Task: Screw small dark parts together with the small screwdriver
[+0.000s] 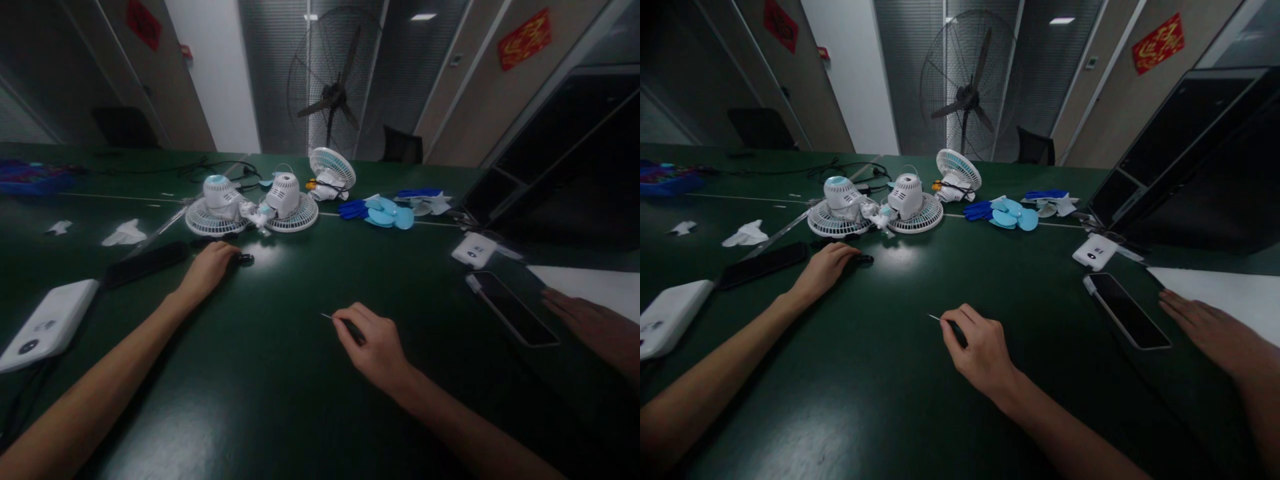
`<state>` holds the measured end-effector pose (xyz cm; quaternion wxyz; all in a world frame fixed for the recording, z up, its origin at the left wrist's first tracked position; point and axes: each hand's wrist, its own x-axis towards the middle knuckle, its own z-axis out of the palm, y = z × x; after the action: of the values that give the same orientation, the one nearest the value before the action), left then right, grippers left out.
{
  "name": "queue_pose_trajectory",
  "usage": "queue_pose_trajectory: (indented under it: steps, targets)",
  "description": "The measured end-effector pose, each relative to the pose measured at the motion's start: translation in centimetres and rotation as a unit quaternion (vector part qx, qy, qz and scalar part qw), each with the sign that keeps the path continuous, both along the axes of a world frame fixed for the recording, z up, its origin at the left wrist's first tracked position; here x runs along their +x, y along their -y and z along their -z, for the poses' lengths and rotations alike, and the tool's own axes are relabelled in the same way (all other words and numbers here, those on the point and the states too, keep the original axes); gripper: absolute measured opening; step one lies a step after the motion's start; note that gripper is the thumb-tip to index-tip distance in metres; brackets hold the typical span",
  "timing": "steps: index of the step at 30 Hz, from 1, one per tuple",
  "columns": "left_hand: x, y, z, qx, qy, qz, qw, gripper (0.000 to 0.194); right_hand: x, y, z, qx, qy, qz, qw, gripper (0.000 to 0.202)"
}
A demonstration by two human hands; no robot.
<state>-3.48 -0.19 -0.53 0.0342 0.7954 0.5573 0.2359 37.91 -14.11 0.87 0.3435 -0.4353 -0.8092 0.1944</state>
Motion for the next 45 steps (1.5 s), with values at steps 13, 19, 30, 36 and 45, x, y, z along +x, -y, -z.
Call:
queue_pose_trajectory:
  steps: [13,19,30,36,45]
  targets:
    - [0.5,0.0,0.0,0.020,0.184,-0.028,0.982,0.031,0.1,0.0,-0.2,-0.014,0.002,-0.010,1.000,0.023]
    - [1.1,0.3,0.1,-0.019,0.240,-0.015,0.970,0.039,0.0,0.1,-0.2,-0.014,0.002,-0.009,1.000,0.024]
    - [2.1,0.8,-0.2,-0.051,0.220,-0.025,0.974,0.040,0.0,0.0,-0.2,-0.009,0.014,-0.007,1.000,0.023]
    - [1.7,0.4,0.2,-0.082,0.232,-0.026,0.969,0.044,0.0,0.0,-0.1,-0.016,0.015,-0.011,1.000,0.023]
    - [1.6,0.1,0.6,-0.080,0.235,-0.021,0.968,0.043,0.0,0.0,-0.3,-0.022,0.007,-0.016,1.000,0.022]
